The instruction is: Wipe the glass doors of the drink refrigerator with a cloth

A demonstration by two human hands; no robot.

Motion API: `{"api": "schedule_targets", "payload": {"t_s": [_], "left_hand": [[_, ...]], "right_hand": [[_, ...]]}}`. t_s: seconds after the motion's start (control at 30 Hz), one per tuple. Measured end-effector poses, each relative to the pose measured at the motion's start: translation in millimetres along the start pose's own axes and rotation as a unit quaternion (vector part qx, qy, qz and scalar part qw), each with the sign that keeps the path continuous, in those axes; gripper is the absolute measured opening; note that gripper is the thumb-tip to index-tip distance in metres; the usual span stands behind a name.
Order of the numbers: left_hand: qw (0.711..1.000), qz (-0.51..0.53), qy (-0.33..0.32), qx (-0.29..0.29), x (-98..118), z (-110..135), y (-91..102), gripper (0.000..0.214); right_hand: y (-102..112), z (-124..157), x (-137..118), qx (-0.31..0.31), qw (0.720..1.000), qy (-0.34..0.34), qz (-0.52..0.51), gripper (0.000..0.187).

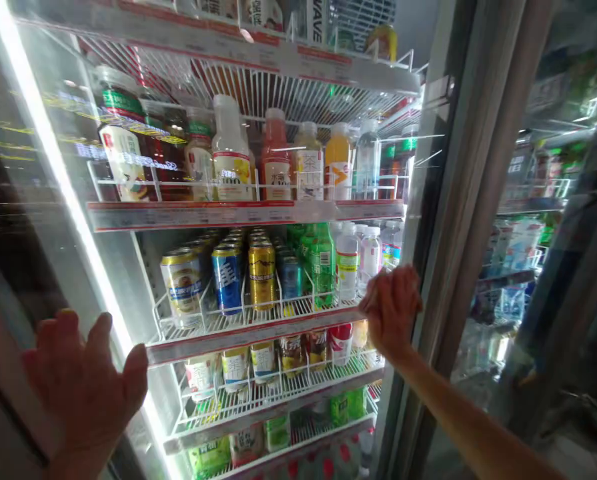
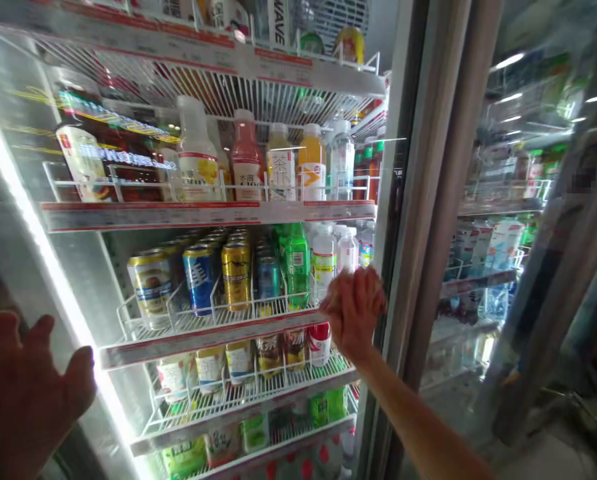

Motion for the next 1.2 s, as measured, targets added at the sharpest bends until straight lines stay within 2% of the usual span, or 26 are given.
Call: {"api": "schedule_targets", "payload": {"t_s": [0.07,0.1,0.13,0.2,0.23,0.27,0.33,0.4,0.43,0.47,0.5,0.57,0.6,0.63,0.67,0.7,0.77,0.83,0.87,0.9,0.97,1.0,1.03,1.07,1.1,1.2], "left_hand": [[0.997,-0.05,-0.033,0.046,3,1,-0.4,0.065],[0.994,-0.065,-0.049,0.068,3,2,-1.2,0.063],[0.992,-0.071,-0.062,0.085,3,2,-2.2,0.062],[0.989,-0.081,-0.077,0.095,2,2,-4.0,0.062],[0.988,-0.088,-0.081,0.096,2,2,-4.4,0.062],[0.987,-0.094,-0.086,0.099,2,3,-4.4,0.061],[0.986,-0.102,-0.091,0.099,3,3,-3.4,0.061],[0.987,-0.104,-0.084,0.092,5,3,-2.2,0.061],[0.988,-0.103,-0.077,0.086,6,3,-1.8,0.061],[0.989,-0.103,-0.07,0.084,7,3,-1.6,0.062],[0.989,-0.104,-0.065,0.082,8,4,-1.4,0.062],[0.99,-0.107,-0.057,0.078,9,4,-1.4,0.062],[0.99,-0.11,-0.055,0.075,9,5,-1.4,0.062],[0.99,-0.112,-0.052,0.071,9,5,-1.4,0.063],[0.99,-0.115,-0.051,0.068,9,5,-1.3,0.063],[0.99,-0.119,-0.049,0.066,9,5,-1.2,0.064],[0.989,-0.123,-0.048,0.065,8,5,-0.8,0.064],[0.989,-0.127,-0.048,0.062,9,5,-0.5,0.065],[0.989,-0.128,-0.048,0.059,9,5,-0.5,0.066],[0.989,-0.127,-0.051,0.059,9,5,-0.4,0.066],[0.989,-0.125,-0.055,0.063,10,4,-0.3,0.066],[0.989,-0.125,-0.055,0.064,10,5,-0.1,0.066],[0.989,-0.125,-0.053,0.062,10,5,0.0,0.067],[0.989,-0.127,-0.05,0.061,10,5,0.1,0.067],[0.989,-0.128,-0.047,0.06,10,5,0.2,0.068],[0.989,-0.118,-0.055,0.065,11,4,0.5,0.068]], "right_hand": [[2,12,-10,-0.053,0.994,0.093,-0.033,0.066],[3,7,-8,-0.045,0.993,0.105,-0.037,0.066],[3,-6,-4,-0.016,0.996,0.082,-0.03,0.066],[1,-42,2,0.074,0.997,-0.029,-0.002,0.064],[-2,-57,-1,0.069,0.996,-0.057,0.002,0.063],[-4,-67,-11,0.055,0.997,-0.053,-0.007,0.063],[-6,-69,-44,-0.009,0.997,0.044,-0.055,0.061],[-6,-59,-77,-0.081,0.967,0.209,-0.117,0.053],[-6,-57,-86,-0.103,0.949,0.268,-0.134,0.049],[-6,-61,-90,-0.107,0.941,0.29,-0.137,0.047],[-7,-71,-89,-0.093,0.949,0.272,-0.128,0.048],[-9,-98,-80,-0.039,0.983,0.156,-0.086,0.054],[-11,-108,-77,-0.021,0.992,0.103,-0.065,0.057],[-11,-112,-79,-0.018,0.995,0.083,-0.055,0.058],[-11,-109,-84,-0.036,0.992,0.103,-0.058,0.058],[-11,-99,-92,-0.067,0.983,0.156,-0.07,0.056],[-9,-71,-108,-0.132,0.937,0.304,-0.111,0.052],[-9,-56,-112,-0.145,0.909,0.367,-0.138,0.048],[-10,-60,-108,-0.132,0.917,0.349,-0.138,0.048],[-11,-71,-102,-0.105,0.94,0.3,-0.128,0.048],[-12,-102,-91,-0.035,0.981,0.165,-0.095,0.053],[-13,-114,-89,-0.007,0.99,0.114,-0.079,0.055],[-12,-120,-91,0.005,0.993,0.094,-0.072,0.055],[-12,-120,-96,0.001,0.991,0.109,-0.075,0.054],[-11,-113,-103,-0.02,0.983,0.158,-0.087,0.052],[-12,-89,-119,-0.102,0.922,0.349,-0.131,0.047]]}}
Point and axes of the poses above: each hand's wrist, its own z-axis away from the middle knuckle, its own y-axis out of the back of the hand, x = y × z, the point moved 1 cm from there along -z, towards the middle knuckle, and after that the axes turned 2 degrees about y, right-handed, at the moved point
